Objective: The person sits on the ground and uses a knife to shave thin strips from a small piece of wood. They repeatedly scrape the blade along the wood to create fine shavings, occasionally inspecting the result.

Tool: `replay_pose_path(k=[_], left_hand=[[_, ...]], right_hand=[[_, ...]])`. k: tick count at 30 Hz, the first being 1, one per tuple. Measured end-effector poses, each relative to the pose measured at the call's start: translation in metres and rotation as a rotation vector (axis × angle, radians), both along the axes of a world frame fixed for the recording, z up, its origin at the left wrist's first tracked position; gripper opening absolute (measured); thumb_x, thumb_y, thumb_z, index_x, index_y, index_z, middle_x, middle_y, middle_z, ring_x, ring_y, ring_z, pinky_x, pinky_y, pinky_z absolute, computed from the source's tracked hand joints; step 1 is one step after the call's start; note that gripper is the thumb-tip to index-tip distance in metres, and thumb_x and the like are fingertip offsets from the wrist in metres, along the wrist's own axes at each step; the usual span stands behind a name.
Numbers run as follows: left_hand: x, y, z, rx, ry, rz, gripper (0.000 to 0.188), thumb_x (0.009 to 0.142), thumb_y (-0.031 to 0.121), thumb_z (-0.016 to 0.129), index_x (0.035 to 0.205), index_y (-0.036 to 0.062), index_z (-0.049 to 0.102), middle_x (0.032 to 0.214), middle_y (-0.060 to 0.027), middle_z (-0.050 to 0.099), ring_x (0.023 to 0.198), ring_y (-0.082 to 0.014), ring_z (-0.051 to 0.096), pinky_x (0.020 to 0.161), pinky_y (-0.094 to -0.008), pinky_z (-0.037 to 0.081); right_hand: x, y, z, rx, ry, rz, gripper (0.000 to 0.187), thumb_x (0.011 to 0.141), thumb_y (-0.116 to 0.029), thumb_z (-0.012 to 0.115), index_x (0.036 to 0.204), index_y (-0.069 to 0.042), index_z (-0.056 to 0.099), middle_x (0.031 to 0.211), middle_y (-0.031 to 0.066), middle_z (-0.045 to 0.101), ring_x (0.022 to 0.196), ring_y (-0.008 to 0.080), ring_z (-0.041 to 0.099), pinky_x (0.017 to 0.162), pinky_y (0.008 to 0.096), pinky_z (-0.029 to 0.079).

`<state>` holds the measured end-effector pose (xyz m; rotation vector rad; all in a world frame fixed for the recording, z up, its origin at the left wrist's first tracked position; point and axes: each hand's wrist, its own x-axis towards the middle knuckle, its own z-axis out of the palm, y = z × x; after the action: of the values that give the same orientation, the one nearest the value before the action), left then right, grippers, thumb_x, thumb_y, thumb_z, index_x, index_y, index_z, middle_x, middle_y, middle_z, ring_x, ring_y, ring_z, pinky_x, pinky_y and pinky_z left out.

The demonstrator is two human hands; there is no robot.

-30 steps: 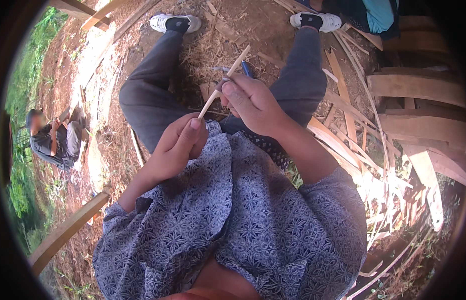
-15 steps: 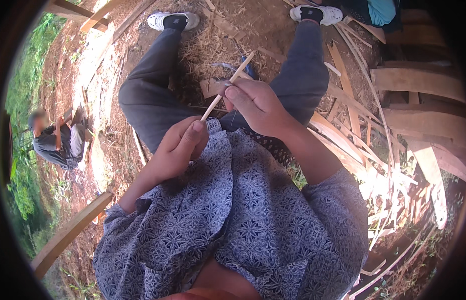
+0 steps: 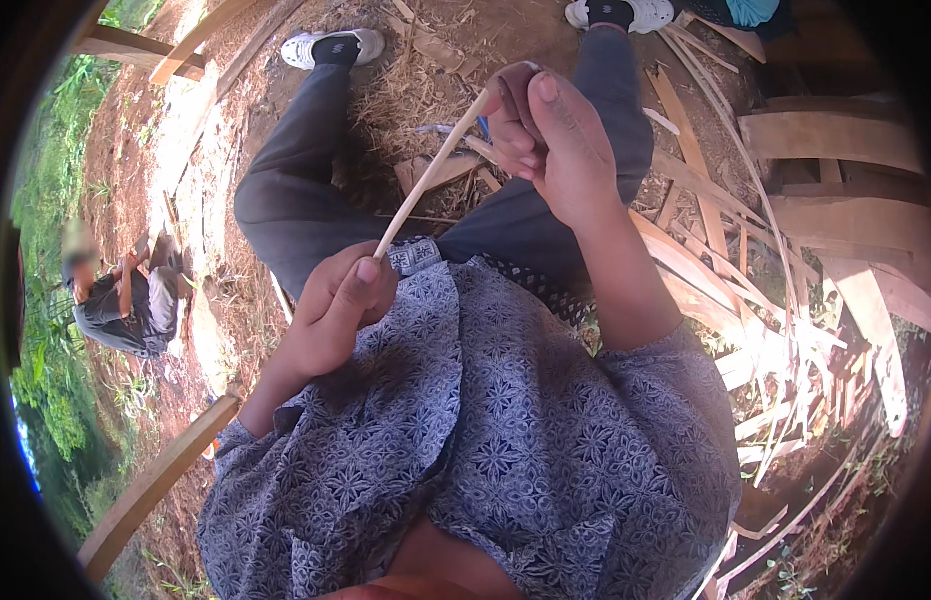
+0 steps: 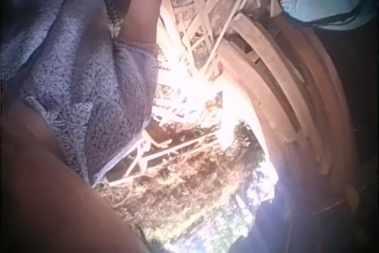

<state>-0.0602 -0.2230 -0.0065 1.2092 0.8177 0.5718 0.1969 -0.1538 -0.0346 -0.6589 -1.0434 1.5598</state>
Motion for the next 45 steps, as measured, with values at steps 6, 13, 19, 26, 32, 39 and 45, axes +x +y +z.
replay_pose_path(k=[6,13,19,26,32,39,45], left_hand=[[-0.002,0.004,0.001,0.073,0.115,-0.017,0.042,0.107,0.033,0.037,0.081,0.0015,0.047,0.063,-0.0014,0.042,0.057,-0.0117,0.04,0.055,-0.0297,0.036],[-0.006,0.003,0.003,0.116,0.138,0.015,0.04,0.107,0.031,0.038,0.08,0.0014,0.048,0.062,-0.0025,0.044,0.056,-0.0127,0.042,0.055,-0.0308,0.036],[-0.001,0.005,0.007,0.181,0.16,0.009,0.035,0.105,0.025,0.041,0.082,0.0,0.048,0.062,-0.0064,0.043,0.054,-0.0158,0.042,0.054,-0.0332,0.037],[0.0,0.008,0.011,0.226,0.23,0.04,0.03,0.104,0.021,0.045,0.083,-0.0004,0.05,0.062,-0.0089,0.043,0.053,-0.0185,0.043,0.053,-0.0348,0.036],[0.0,0.008,0.006,0.264,0.295,0.053,0.026,0.102,0.018,0.048,0.083,-0.0004,0.051,0.062,-0.0117,0.045,0.053,-0.0247,0.047,0.054,-0.0373,0.038],[0.01,0.009,0.006,0.579,0.536,0.121,0.014,0.095,0.012,0.057,0.086,0.0014,0.055,0.066,-0.0145,0.055,0.059,-0.0353,0.058,0.053,-0.0415,0.043],[0.019,0.013,-0.002,0.832,0.638,0.139,0.014,0.095,0.01,0.057,0.085,0.0011,0.056,0.066,-0.0159,0.055,0.057,-0.0316,0.057,0.054,-0.0377,0.042]], right_hand=[[-0.001,0.0,0.009,0.08,-0.119,0.14,0.054,0.104,-0.049,0.037,0.105,0.003,0.053,0.067,-0.0033,0.034,0.055,0.0052,0.03,0.049,0.0215,0.027],[0.002,0.002,0.011,0.126,-0.326,0.165,0.048,0.104,-0.045,0.043,0.098,0.001,0.054,0.068,-0.0033,0.038,0.056,0.0031,0.029,0.049,0.0195,0.025],[0.0,0.002,0.012,0.382,-0.544,0.092,0.044,0.103,-0.041,0.048,0.091,0.0,0.055,0.072,-0.0014,0.046,0.056,0.003,0.034,0.049,0.0202,0.026],[-0.002,0.002,-0.006,0.179,-0.216,0.068,0.036,0.104,-0.035,0.047,0.089,-0.003,0.051,0.071,-0.0018,0.043,0.055,0.0036,0.031,0.048,0.0218,0.025],[-0.001,-0.002,-0.016,0.175,-0.313,0.079,0.035,0.105,-0.036,0.046,0.092,-0.004,0.049,0.07,-0.0024,0.041,0.054,0.0039,0.029,0.047,0.0214,0.024],[-0.01,-0.012,-0.03,-0.002,-0.079,0.044,0.033,0.105,-0.033,0.046,0.101,-0.002,0.053,0.07,-0.0019,0.045,0.055,0.0051,0.035,0.049,0.0223,0.028],[-0.032,-0.039,-0.032,0.208,-0.559,0.119,0.034,0.105,-0.031,0.044,0.094,0.0,0.054,0.069,0.0007,0.052,0.057,0.0093,0.045,0.054,0.0249,0.036]])
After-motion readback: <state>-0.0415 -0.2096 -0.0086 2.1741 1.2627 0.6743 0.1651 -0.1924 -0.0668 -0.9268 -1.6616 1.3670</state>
